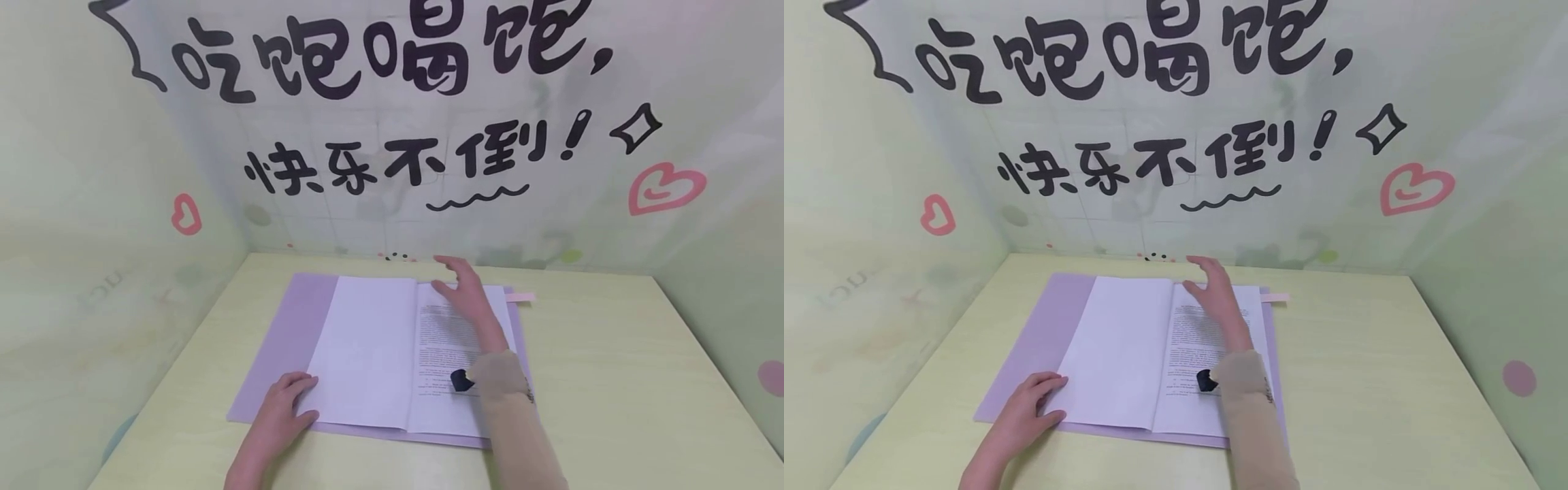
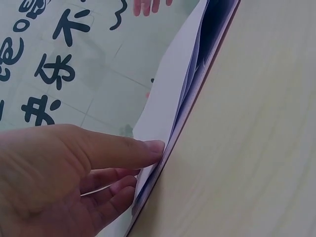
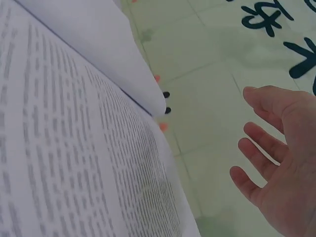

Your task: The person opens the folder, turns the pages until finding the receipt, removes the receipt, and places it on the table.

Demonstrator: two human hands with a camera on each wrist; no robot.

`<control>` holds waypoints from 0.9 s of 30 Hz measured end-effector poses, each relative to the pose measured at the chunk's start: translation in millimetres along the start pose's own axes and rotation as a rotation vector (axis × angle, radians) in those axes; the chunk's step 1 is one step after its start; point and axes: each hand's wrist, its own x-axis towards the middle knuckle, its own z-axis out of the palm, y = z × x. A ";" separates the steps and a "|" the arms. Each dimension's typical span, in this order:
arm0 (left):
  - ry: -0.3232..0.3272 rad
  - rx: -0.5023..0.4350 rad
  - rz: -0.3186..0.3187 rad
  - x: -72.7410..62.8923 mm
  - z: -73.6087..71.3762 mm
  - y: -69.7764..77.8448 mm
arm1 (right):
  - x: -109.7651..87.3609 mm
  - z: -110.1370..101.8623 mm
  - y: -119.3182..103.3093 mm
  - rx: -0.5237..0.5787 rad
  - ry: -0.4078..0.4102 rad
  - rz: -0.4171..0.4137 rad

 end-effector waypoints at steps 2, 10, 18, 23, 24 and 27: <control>0.001 0.000 0.009 -0.2 -0.7 -0.5 | -5.0 -9.3 8.4 0.007 0.036 0.014; 0.087 -0.005 0.087 -0.6 5.3 -7.3 | -24.8 -40.9 43.2 0.004 0.126 0.082; 0.041 -0.007 0.053 0.1 3.7 -5.3 | -43.9 -56.9 72.3 -0.036 0.131 0.240; 0.024 0.002 0.036 0.1 1.5 -3.9 | -52.0 -58.7 81.7 -0.078 0.080 0.311; 0.026 0.002 0.036 -0.1 1.5 -3.9 | -53.0 -58.8 83.1 -0.084 0.063 0.318; 0.028 -0.001 0.028 -0.8 2.5 -4.0 | -55.5 -59.5 85.8 -0.095 0.011 0.337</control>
